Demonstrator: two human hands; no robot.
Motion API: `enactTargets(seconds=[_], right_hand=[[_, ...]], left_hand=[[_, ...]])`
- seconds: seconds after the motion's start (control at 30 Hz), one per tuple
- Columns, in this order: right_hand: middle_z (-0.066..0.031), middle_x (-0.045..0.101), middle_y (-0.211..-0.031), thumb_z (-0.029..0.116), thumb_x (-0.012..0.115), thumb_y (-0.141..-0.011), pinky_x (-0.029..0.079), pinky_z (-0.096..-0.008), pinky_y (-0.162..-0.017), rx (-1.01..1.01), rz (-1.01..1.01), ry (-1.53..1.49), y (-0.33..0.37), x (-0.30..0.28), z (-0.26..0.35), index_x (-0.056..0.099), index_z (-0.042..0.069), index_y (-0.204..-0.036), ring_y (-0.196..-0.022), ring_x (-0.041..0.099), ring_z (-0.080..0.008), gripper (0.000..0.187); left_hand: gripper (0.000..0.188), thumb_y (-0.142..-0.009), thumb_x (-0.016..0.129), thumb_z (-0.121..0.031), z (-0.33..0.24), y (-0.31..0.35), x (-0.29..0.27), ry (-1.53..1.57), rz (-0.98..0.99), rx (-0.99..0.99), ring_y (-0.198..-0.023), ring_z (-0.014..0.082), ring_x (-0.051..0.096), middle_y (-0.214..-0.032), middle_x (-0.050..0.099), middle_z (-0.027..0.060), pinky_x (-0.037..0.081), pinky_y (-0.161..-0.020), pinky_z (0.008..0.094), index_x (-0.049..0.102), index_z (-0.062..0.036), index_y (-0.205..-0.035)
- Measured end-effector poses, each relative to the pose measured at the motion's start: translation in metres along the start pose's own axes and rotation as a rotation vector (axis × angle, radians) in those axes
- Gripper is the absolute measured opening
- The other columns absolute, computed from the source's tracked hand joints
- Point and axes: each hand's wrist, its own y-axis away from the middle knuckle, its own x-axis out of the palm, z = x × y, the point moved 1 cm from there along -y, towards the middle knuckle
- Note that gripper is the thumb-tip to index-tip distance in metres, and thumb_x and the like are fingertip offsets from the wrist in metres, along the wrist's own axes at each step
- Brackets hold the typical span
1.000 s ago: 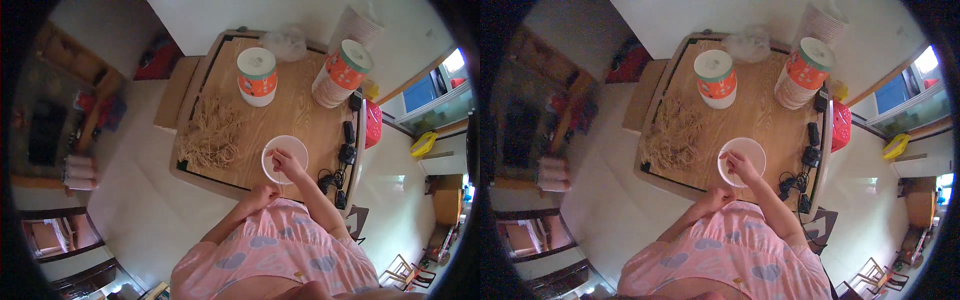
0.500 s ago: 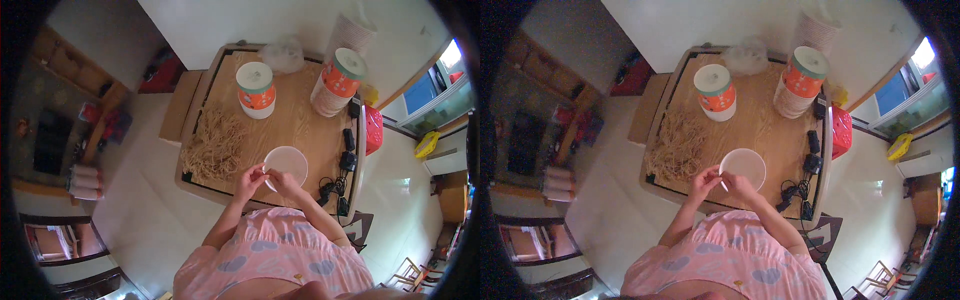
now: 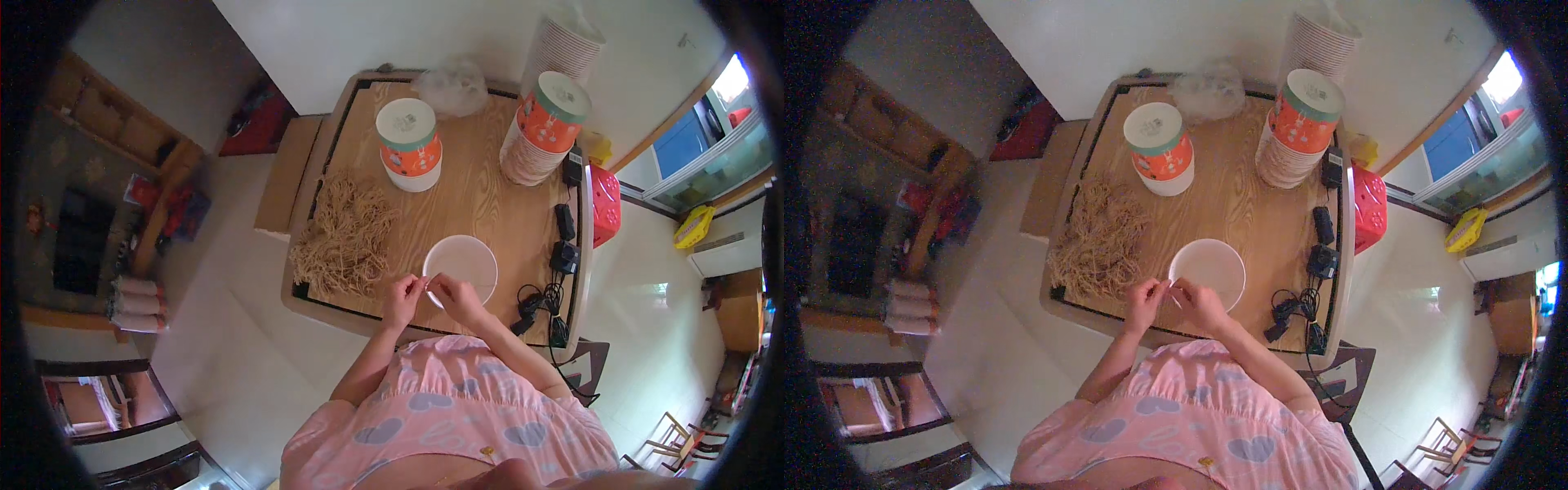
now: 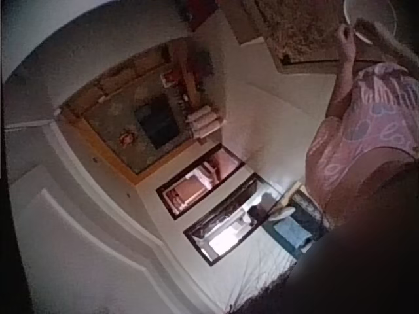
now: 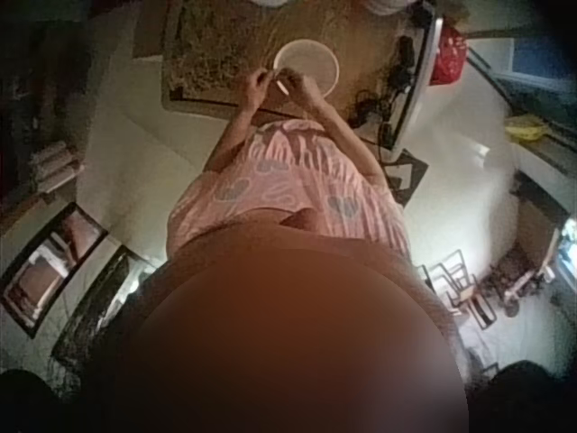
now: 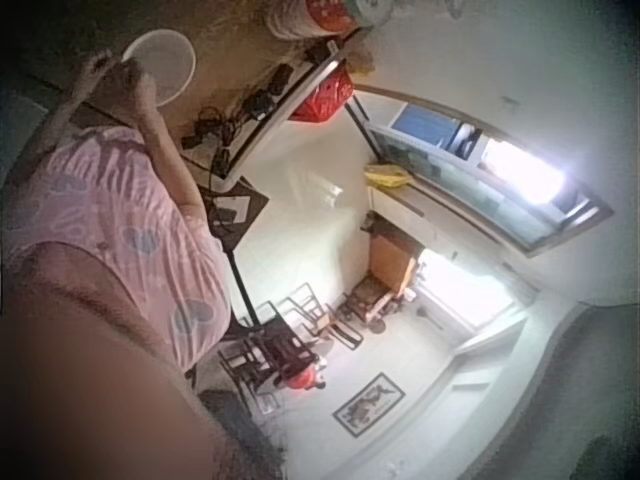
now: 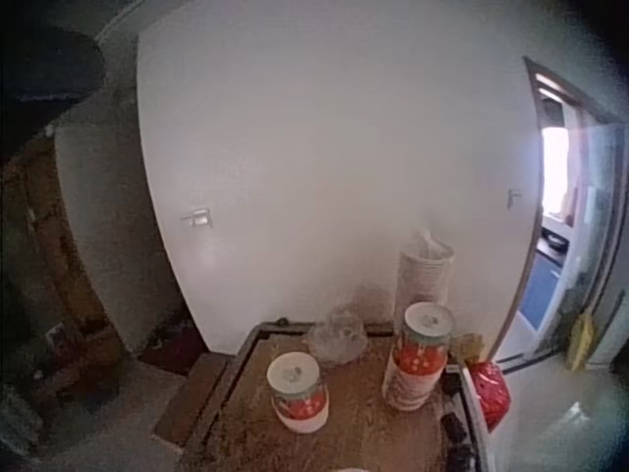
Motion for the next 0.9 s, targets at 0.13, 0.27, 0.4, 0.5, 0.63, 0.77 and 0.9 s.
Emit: enactTargets(seconds=[0.13, 0.27, 0.4, 0.5, 0.63, 0.77, 0.9], right_hand=[[-0.0009, 0.046, -0.057, 0.015, 0.055, -0.084, 0.034, -0.0248, -0.047, 0.040, 0.025, -0.117, -0.002, 0.001, -0.003, 0.058, 0.001, -0.085, -0.053, 0.039, -0.0065, 0.014], [0.0030, 0.044, -0.058, 0.013, 0.055, -0.084, 0.031, -0.0222, -0.046, 0.045, 0.000, -0.273, -0.003, 0.006, -0.015, 0.058, 0.001, -0.084, -0.053, 0.037, -0.0036, 0.012], [0.0045, 0.043, -0.058, 0.013, 0.056, -0.084, 0.030, -0.0211, -0.046, 0.064, 0.029, -0.279, -0.004, 0.002, -0.013, 0.058, 0.002, -0.084, -0.054, 0.036, -0.0026, 0.011], [0.0051, 0.045, -0.060, 0.012, 0.057, -0.083, 0.031, -0.0202, -0.046, 0.129, 0.067, -0.276, -0.006, 0.004, -0.022, 0.058, 0.002, -0.084, -0.055, 0.037, -0.0020, 0.010], [0.0059, 0.049, -0.064, 0.010, 0.059, -0.082, 0.032, -0.0188, -0.048, 0.131, 0.042, -0.321, -0.008, 0.008, -0.034, 0.058, 0.002, -0.084, -0.057, 0.039, -0.0012, 0.008], [0.0052, 0.051, -0.064, 0.010, 0.060, -0.080, 0.033, -0.0185, -0.048, 0.163, 0.047, -0.321, -0.009, 0.008, -0.036, 0.058, 0.002, -0.083, -0.058, 0.040, -0.0012, 0.008], [-0.0004, 0.054, -0.062, 0.011, 0.061, -0.079, 0.038, -0.0225, -0.051, 0.061, -0.050, -0.375, -0.011, 0.011, -0.044, 0.059, 0.003, -0.083, -0.056, 0.044, -0.0052, 0.010]], left_hand=[[0.026, -0.088, 0.051, -0.018, 0.012, 0.002, 0.003, -0.040, 0.025, 0.024, -0.053, 0.0095, 0.040, -0.056, 0.044, 0.0025, 0.036, -0.050, 0.0263, 0.051, 0.0006, -0.071], [0.022, -0.090, 0.046, -0.018, 0.028, 0.003, 0.010, 0.158, 0.058, 0.030, -0.057, 0.0090, 0.041, -0.061, 0.044, 0.0011, 0.035, -0.053, 0.0241, 0.048, -0.0025, -0.075], [0.021, -0.091, 0.044, -0.018, 0.034, 0.003, 0.014, 0.268, 0.090, 0.028, -0.057, 0.0061, 0.039, -0.062, 0.042, -0.0028, 0.033, -0.053, 0.0204, 0.046, -0.0066, -0.074], [0.018, -0.090, 0.046, -0.017, 0.033, 0.002, 0.011, 0.318, 0.149, -0.077, -0.058, 0.0049, 0.040, -0.063, 0.043, -0.0039, 0.034, -0.053, 0.0196, 0.048, -0.0074, -0.075], [0.011, -0.087, 0.051, -0.012, 0.034, 0.002, 0.007, 0.291, 0.183, -0.175, -0.064, 0.0049, 0.041, -0.067, 0.045, -0.0040, 0.036, -0.057, 0.0210, 0.049, -0.0049, -0.079], [0.007, -0.085, 0.055, -0.011, 0.038, 0.002, 0.009, 0.357, 0.138, -0.163, -0.064, 0.0038, 0.044, -0.069, 0.049, -0.0046, 0.037, -0.058, 0.0194, 0.052, -0.0050, -0.081], [0.006, -0.083, 0.056, -0.009, 0.042, -0.001, 0.011, 0.331, 0.124, -0.125, -0.065, 0.0042, 0.048, -0.071, 0.054, -0.0029, 0.040, -0.058, 0.0196, 0.056, -0.0038, -0.083]])
